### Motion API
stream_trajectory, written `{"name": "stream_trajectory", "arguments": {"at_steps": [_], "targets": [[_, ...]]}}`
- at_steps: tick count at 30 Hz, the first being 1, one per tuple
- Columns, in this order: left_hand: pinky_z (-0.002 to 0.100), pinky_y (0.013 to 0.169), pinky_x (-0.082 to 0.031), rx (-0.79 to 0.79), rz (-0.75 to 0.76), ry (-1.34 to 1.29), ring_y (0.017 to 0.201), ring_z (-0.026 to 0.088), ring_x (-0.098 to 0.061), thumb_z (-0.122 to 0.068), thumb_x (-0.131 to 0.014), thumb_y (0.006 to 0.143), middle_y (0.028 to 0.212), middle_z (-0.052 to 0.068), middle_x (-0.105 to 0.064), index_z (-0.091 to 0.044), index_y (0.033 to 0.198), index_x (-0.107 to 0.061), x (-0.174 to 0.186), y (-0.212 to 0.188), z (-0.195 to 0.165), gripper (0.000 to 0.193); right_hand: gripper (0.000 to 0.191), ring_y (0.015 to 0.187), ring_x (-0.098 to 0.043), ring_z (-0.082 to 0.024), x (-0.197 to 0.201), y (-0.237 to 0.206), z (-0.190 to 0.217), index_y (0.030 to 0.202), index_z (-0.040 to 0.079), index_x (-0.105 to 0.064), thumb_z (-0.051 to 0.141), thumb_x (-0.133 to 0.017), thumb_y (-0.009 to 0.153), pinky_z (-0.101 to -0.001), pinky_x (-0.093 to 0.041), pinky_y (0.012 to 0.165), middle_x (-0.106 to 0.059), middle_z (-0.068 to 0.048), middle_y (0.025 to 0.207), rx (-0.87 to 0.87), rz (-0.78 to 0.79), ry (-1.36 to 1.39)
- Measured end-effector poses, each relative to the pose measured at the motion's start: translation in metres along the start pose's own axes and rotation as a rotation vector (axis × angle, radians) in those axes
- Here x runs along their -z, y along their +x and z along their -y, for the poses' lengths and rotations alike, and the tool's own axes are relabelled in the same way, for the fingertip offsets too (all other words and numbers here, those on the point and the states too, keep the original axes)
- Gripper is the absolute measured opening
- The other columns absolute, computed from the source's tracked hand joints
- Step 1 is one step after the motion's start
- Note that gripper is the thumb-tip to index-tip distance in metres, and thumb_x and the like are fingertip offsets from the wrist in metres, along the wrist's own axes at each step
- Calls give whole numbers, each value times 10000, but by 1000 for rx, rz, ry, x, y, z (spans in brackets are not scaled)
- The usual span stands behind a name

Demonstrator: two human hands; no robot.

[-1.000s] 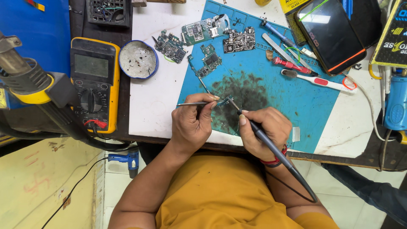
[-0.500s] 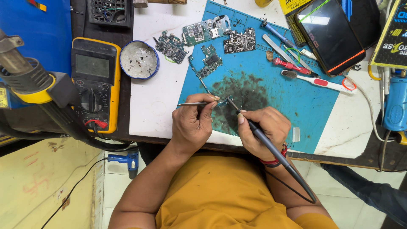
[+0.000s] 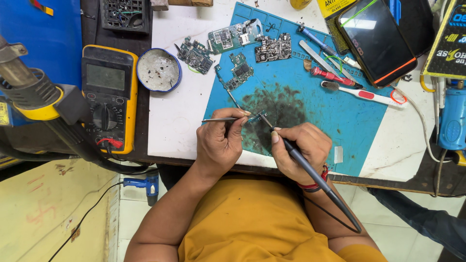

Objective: The person solders components on a disassembled phone motherboard at a repair bench, holding the board with tweezers while applying a soldering iron, then uses a hot air gun on the board and continues soldering small parts with the iron and tweezers.

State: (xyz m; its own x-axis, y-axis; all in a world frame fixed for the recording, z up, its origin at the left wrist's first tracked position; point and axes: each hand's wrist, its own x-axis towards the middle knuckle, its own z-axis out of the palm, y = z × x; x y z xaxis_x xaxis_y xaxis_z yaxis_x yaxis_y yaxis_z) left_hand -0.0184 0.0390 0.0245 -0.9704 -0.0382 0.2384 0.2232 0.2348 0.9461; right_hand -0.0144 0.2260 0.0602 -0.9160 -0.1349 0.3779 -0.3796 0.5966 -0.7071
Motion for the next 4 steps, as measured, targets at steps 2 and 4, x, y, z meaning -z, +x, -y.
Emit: {"name": "stream_trajectory", "arguments": {"at_steps": [2,4], "targets": [[249,679,-601,2,2,-2,821,144,-768,-71,-653,1056,1030,93,-763,-46,1132,-578,0,0,1,110,113,620,-627,-220,0,0,-1,897,24,-711,-4,-788,818,-321,-461,594,-679,-97,753,4,-4,-3],[252,682,-601,-7,0,4,822,149,-767,-70,-656,1056,1028,94,-761,-49,1134,-581,0,-1,2,110,112,622,-628,-218,0,0,-1,902,26,-712,0,-789,824,-320,-461,595,-683,-97,757,4,-3,3]]}}
